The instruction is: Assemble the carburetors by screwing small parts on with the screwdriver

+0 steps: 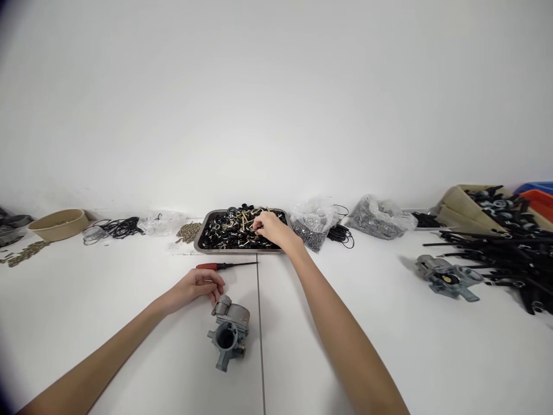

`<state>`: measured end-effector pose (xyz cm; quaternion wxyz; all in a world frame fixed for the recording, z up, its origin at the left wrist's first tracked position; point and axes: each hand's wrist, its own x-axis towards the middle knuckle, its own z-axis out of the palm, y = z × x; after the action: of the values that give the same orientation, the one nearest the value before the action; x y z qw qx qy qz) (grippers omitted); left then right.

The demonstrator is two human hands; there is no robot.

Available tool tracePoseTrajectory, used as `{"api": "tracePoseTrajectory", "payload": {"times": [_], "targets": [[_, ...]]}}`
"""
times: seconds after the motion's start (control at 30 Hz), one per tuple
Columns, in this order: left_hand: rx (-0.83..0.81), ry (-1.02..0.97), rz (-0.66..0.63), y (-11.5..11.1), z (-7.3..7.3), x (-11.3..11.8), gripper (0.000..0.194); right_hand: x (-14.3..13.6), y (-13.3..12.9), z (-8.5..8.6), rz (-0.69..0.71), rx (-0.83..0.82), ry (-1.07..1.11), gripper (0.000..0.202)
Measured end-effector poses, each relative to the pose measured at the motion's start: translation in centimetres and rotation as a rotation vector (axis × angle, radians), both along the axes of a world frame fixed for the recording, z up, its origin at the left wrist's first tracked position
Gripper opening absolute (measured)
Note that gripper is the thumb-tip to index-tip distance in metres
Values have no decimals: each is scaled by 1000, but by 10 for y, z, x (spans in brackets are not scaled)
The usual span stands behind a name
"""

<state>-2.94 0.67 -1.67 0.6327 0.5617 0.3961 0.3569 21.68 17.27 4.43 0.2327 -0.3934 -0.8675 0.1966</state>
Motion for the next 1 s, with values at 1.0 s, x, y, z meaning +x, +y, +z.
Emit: {"api": "tracePoseTrajectory", "payload": {"times": [1.0], "targets": [[686,300,561,-12,41,-6,51,-65,-66,25,279,-636,613,11]]}}
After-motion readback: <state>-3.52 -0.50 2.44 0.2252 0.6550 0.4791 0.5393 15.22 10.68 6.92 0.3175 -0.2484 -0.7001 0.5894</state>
